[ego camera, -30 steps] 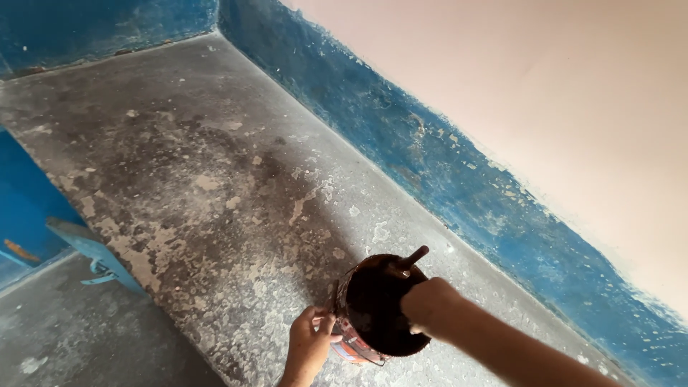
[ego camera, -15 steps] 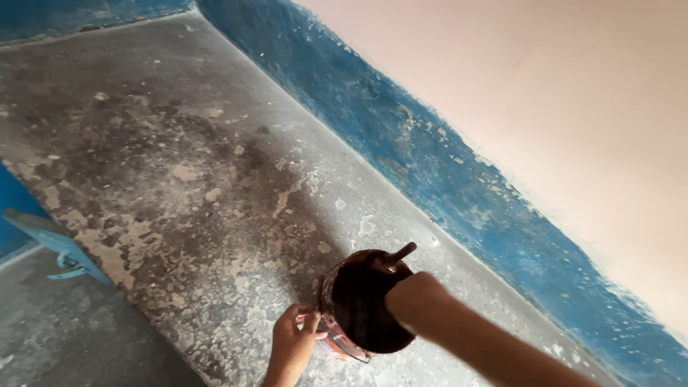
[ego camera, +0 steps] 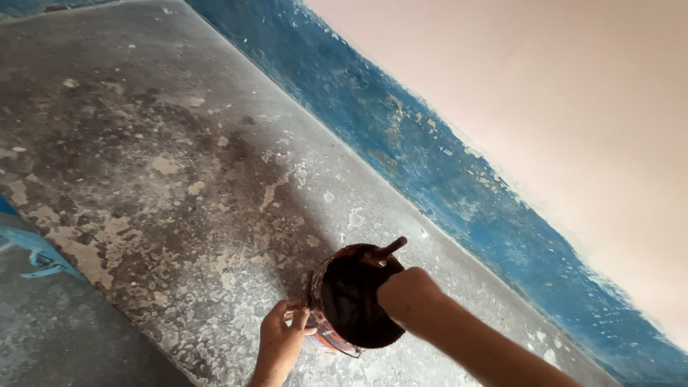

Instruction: The person stirs brown paint in a bucket with a stick, dips a paint roller into the bucket, and rolls a horizontal band of brown paint along the lower wall above a blue stripe, working along the wall toward the corner.

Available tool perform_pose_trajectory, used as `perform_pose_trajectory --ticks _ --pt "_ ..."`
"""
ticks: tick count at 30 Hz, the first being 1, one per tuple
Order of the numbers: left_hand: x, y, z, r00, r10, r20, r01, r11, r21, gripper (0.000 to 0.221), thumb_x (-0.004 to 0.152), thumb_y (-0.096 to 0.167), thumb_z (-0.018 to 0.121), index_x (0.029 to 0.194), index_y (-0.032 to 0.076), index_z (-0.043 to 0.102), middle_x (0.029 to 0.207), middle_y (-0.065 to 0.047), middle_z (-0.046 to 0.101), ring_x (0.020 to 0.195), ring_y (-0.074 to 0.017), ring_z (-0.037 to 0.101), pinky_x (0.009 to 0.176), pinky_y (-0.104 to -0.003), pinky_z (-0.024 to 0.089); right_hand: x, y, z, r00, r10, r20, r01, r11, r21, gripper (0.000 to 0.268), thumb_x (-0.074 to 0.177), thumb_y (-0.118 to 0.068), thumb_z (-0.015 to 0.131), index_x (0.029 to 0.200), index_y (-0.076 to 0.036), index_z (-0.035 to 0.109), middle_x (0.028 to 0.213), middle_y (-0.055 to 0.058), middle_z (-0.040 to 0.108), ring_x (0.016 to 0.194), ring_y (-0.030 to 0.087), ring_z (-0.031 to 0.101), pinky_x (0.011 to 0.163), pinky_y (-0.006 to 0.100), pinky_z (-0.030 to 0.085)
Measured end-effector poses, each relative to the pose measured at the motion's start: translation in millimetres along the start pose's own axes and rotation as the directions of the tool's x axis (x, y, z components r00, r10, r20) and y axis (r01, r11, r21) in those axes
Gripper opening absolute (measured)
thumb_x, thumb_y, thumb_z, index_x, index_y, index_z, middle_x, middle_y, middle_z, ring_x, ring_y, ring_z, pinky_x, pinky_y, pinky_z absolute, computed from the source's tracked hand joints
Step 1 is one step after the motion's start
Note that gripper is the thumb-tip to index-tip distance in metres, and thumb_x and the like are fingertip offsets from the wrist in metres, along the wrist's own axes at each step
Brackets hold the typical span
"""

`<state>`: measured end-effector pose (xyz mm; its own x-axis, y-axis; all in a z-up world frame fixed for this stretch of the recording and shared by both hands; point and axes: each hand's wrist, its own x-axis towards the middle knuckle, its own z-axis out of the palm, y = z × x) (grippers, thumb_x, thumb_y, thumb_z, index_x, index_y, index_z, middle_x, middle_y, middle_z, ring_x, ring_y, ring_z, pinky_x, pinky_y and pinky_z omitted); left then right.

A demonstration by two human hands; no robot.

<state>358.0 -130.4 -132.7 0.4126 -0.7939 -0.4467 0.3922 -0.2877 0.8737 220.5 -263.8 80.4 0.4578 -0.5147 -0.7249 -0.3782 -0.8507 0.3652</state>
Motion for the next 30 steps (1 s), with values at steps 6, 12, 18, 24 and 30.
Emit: perform_pose_trajectory --ticks 6,12,18,24,30 --pt "-3.2 10.5 0.2 0.997 -0.071 -0.01 0.071 0.997 0.011 0.026 0.096 0.017 0.061 0.111 -0.005 0.064 0.113 -0.021 0.07 0.084 -0.0302 0.082 0.072 -0.034 0.067 23.2 -2.1 24.0 0.99 -0.097 -0.101 0.099 0.995 0.015 0.01 0.089 -0.017 0.075 0.085 -0.009 0.077 0.083 0.012 0.075 0.078 0.029 0.074 0.067 0.041 0.061" --pt "0.4 11.4 -1.6 0.998 -0.038 -0.043 0.039 0.999 0.027 0.025 0.096 0.016 0.061 0.112 -0.003 0.065 0.109 -0.02 0.072 0.083 -0.0293 0.081 0.071 -0.034 0.066 -30.9 21.9 13.9 0.988 0.03 -0.154 0.022 0.945 0.326 0.026 0.097 -0.04 0.065 0.111 -0.019 0.071 0.084 0.006 0.071 0.07 0.022 0.069 0.063 0.04 0.059" --pt "28.5 23.9 -12.5 0.997 0.037 -0.069 -0.032 0.997 0.076 0.025 0.097 0.015 0.06 0.109 -0.005 0.068 0.106 -0.019 0.075 0.083 -0.0256 0.079 0.073 -0.033 0.067 -89.4 46.7 32.9 0.978 0.19 -0.088 -0.092 0.767 0.635 0.029 0.098 -0.042 0.059 0.115 -0.027 0.077 0.077 -0.003 0.075 0.059 0.014 0.06 0.06 0.034 0.052" --pt "63.0 19.0 -25.8 0.995 0.095 -0.032 -0.092 0.991 0.098 0.023 0.096 0.011 0.06 0.107 -0.008 0.069 0.098 -0.022 0.077 0.079 -0.0256 0.077 0.071 -0.035 0.066 -93.0 37.0 107.4 0.943 0.332 0.004 -0.14 0.385 0.912 0.033 0.095 -0.039 0.063 0.12 -0.024 0.08 0.077 0.0 0.079 0.055 0.013 0.06 0.055 0.032 0.051" --pt "93.5 2.8 -40.9 1.0 0.028 0.012 -0.029 0.995 0.1 0.026 0.099 0.012 0.061 0.109 -0.011 0.069 0.092 -0.022 0.075 0.075 -0.028 0.074 0.068 -0.038 0.062 -84.6 11.0 159.3 0.89 0.448 0.084 -0.059 -0.069 0.996 0.032 0.094 -0.033 0.069 0.116 -0.014 0.084 0.075 0.006 0.079 0.054 0.012 0.058 0.051 0.031 0.048"
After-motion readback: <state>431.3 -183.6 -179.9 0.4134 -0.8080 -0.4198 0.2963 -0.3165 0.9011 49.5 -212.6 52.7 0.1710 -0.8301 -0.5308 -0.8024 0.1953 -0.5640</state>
